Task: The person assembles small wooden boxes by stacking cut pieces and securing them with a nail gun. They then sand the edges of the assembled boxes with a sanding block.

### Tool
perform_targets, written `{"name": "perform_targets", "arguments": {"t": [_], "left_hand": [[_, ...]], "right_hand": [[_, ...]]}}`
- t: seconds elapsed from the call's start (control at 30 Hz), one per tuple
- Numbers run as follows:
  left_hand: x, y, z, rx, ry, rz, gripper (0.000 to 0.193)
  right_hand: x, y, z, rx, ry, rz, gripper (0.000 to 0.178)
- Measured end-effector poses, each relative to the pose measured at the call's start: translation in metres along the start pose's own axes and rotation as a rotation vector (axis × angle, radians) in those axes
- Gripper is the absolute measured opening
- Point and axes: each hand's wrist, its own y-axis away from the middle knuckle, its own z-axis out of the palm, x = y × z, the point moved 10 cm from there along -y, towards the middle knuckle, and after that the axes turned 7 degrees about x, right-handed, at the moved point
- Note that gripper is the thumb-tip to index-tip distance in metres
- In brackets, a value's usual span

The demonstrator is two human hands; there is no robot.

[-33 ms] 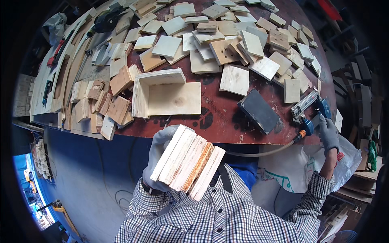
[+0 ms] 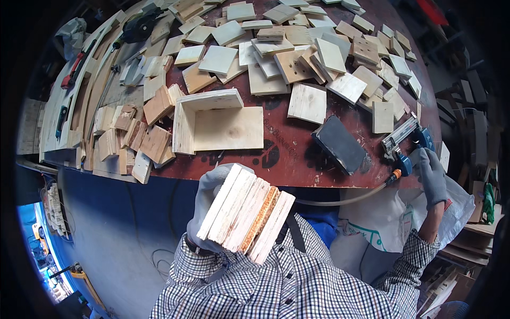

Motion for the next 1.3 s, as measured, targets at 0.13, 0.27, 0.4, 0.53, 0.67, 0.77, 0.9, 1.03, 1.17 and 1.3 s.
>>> {"name": "perform_targets", "arguments": {"t": [0.13,0.27,0.4,0.53,0.67,0.77,0.9,1.03,1.17,1.3], "left_hand": [[0.015,-0.007,0.022,-0.011,-0.113,0.107,0.066],[0.04,-0.013,0.062,-0.065,-0.761,0.243,0.1],[0.052,0.0,0.061,-0.173,-0.965,0.314,0.099],[0.05,0.01,0.052,-0.145,-0.876,0.271,0.105],[0.049,0.002,0.064,-0.097,-0.907,0.3,0.099],[0.048,0.002,0.063,-0.086,-0.9,0.303,0.094],[0.047,0.003,0.061,-0.151,-0.989,0.303,0.084],[0.049,0.0,0.061,-0.144,-0.998,0.231,0.083],[0.05,-0.001,0.06,-0.181,-0.945,0.157,0.09],[0.052,-0.003,0.064,-0.206,-1.001,0.132,0.089]], "right_hand": [[-0.193,0.153,0.059,-0.51,-0.674,-0.265,0.123],[-0.243,0.236,0.137,-0.914,-0.784,-0.431,0.148],[-0.246,0.241,0.155,-0.705,-0.854,-0.529,0.152],[-0.253,0.243,0.15,-0.635,-0.823,-0.585,0.137],[-0.256,0.238,0.143,-0.615,-0.768,-0.585,0.133],[-0.252,0.237,0.144,-0.612,-0.778,-0.568,0.132],[-0.248,0.235,0.143,-0.615,-0.759,-0.556,0.131],[-0.244,0.235,0.145,-0.624,-0.74,-0.539,0.129],[-0.241,0.233,0.145,-0.627,-0.729,-0.528,0.128],[-0.24,0.232,0.143,-0.616,-0.743,-0.553,0.128]]}}
